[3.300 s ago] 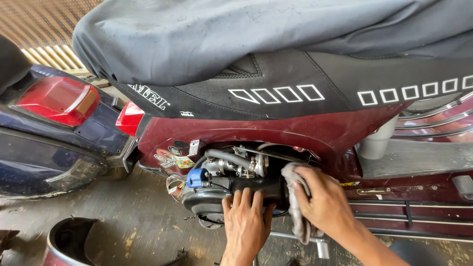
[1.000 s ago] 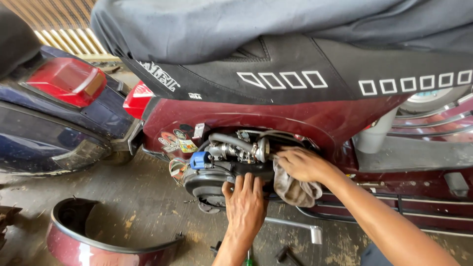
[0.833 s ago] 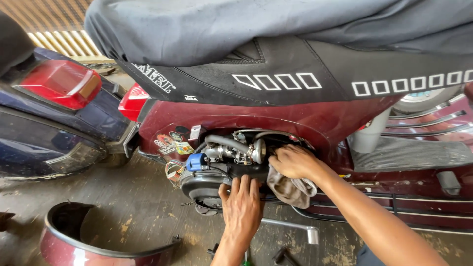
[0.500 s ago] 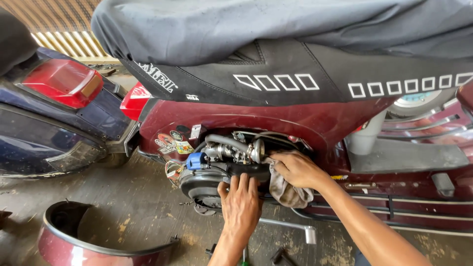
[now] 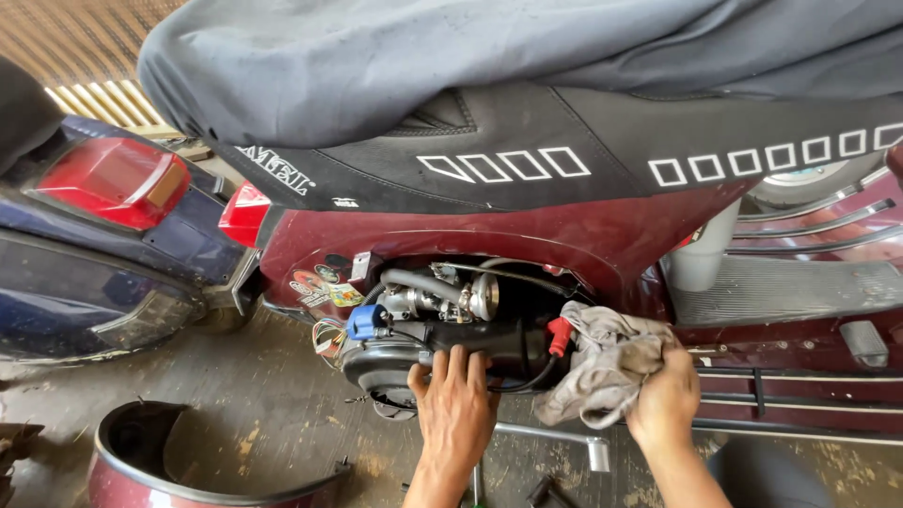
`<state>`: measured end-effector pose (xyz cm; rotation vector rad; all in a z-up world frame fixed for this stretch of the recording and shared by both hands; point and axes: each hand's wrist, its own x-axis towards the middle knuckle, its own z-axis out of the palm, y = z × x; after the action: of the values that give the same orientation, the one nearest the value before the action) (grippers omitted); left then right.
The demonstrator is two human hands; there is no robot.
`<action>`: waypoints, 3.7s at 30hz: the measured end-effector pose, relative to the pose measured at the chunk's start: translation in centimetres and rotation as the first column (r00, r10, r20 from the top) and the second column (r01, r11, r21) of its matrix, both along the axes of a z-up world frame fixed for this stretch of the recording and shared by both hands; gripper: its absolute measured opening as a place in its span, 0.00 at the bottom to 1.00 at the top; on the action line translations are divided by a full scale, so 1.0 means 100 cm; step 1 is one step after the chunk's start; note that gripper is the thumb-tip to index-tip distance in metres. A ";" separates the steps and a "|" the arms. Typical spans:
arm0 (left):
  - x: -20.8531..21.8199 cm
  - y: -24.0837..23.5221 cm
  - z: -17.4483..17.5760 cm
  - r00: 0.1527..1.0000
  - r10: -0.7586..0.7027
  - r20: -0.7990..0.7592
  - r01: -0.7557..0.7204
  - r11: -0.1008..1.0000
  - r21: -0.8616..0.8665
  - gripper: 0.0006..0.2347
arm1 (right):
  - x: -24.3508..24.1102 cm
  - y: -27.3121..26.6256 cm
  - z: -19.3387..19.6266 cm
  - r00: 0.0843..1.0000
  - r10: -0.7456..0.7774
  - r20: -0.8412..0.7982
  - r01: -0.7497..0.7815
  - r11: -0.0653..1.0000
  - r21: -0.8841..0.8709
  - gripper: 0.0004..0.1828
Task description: The person wipes the scooter engine area with a cloth, then uses a screwdriver to loosen and remove the carburetor from the engine. The removed carburetor is held in hand at the end.
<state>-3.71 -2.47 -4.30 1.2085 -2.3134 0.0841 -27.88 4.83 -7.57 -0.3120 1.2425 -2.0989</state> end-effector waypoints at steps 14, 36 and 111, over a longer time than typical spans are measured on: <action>-0.001 -0.001 0.010 0.997 -0.010 0.074 0.008 1.000 0.024 0.22 | 0.028 0.032 0.041 0.992 -0.106 0.073 0.101 0.992 0.072 0.27; 0.006 0.005 0.033 0.998 -0.058 0.011 0.058 0.997 -0.044 0.16 | 0.088 -0.011 -0.093 -0.074 0.312 -0.947 0.269 0.921 0.283 0.29; -0.002 0.019 0.024 0.982 -0.188 -0.022 0.186 0.981 -0.062 0.14 | -0.014 0.011 -0.030 0.457 0.577 -0.677 0.038 0.748 0.663 0.21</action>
<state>-3.92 -0.53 -1.88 0.9520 -2.3708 0.0688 -29.32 5.90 -10.61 -1.3031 2.1572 -1.0445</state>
